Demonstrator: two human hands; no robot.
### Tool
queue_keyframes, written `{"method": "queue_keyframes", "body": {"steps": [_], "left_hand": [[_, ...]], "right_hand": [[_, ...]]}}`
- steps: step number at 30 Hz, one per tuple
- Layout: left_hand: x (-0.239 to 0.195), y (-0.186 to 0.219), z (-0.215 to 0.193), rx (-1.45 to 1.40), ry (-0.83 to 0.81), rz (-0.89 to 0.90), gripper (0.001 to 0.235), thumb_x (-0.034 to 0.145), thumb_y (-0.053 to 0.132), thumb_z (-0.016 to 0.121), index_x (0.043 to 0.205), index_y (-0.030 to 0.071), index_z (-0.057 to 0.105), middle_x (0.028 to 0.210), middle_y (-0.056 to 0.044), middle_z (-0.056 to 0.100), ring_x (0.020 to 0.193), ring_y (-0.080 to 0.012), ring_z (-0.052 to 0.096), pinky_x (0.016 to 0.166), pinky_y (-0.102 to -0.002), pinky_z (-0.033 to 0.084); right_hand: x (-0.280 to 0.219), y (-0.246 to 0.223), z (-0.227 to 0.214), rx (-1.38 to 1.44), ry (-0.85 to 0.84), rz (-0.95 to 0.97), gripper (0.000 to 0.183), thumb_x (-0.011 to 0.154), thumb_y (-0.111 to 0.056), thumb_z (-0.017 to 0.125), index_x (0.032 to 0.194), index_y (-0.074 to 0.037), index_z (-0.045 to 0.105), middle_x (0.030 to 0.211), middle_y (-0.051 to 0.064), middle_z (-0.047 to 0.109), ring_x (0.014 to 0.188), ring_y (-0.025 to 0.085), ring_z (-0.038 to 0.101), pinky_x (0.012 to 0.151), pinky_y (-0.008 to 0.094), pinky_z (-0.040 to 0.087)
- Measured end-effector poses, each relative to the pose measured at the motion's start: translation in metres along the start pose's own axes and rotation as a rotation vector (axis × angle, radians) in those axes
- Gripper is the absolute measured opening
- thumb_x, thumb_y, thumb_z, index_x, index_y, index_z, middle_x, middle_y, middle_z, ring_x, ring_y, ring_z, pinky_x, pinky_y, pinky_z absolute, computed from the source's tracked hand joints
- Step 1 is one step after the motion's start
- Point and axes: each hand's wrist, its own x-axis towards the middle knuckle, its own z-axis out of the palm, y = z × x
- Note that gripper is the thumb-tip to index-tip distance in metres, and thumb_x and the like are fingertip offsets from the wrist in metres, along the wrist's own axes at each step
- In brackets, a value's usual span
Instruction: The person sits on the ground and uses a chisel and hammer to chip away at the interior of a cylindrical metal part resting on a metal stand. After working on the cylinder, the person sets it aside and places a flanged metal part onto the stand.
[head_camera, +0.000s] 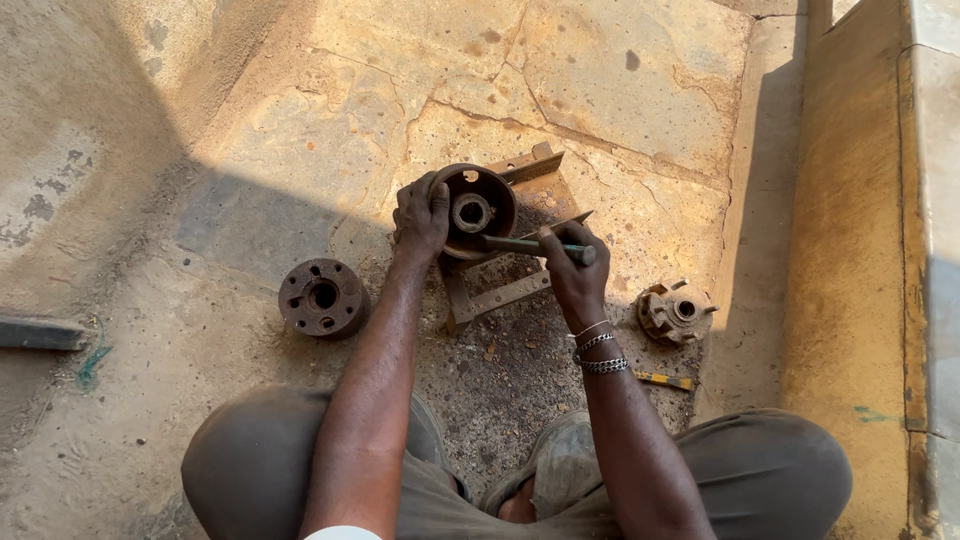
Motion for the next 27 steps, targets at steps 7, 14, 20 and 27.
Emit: {"method": "queue_keyframes", "body": {"steps": [7,14,20,27], "left_hand": [[0.02,0.002,-0.004,-0.39,-0.246,-0.19,0.094,0.09,0.082,0.018,0.161,0.022,0.031,0.17,-0.017,0.019,0.155,-0.0361,0.018,0.123,-0.058,0.021],[0.028,-0.001,0.003,-0.594,-0.231,-0.187,0.07,0.101,0.06,0.036,0.156,0.018,0.042,0.165,-0.014,0.036,0.152,-0.0329,0.034,0.123,-0.055,0.029],[0.025,0.005,0.007,-0.654,-0.209,-0.183,0.054,0.103,0.046,0.047,0.147,0.016,0.052,0.154,-0.015,0.049,0.144,-0.03,0.045,0.117,-0.052,0.04],[0.007,0.04,-0.008,-0.591,-0.133,-0.095,0.042,0.102,0.04,0.059,0.134,0.012,0.062,0.134,-0.019,0.064,0.126,-0.0281,0.064,0.103,-0.044,0.058]], "right_hand": [[-0.003,0.036,-0.093,-0.066,0.208,0.022,0.043,0.112,-0.035,0.064,0.089,-0.001,0.074,0.076,0.004,0.071,0.071,0.012,0.06,0.066,0.028,0.049],[-0.078,0.174,-0.037,-0.974,-0.591,0.47,0.027,0.105,-0.034,0.056,0.101,-0.013,0.072,0.086,0.01,0.071,0.074,0.018,0.063,0.075,0.039,0.06],[-0.061,0.174,-0.043,-1.135,-0.651,0.486,0.021,0.093,-0.014,0.063,0.112,-0.018,0.072,0.103,0.008,0.072,0.09,0.022,0.065,0.085,0.042,0.059],[0.043,0.064,-0.018,-0.173,-0.135,0.151,0.05,0.105,-0.048,0.05,0.136,-0.01,0.058,0.133,0.02,0.068,0.123,0.03,0.067,0.101,0.046,0.057]]}}
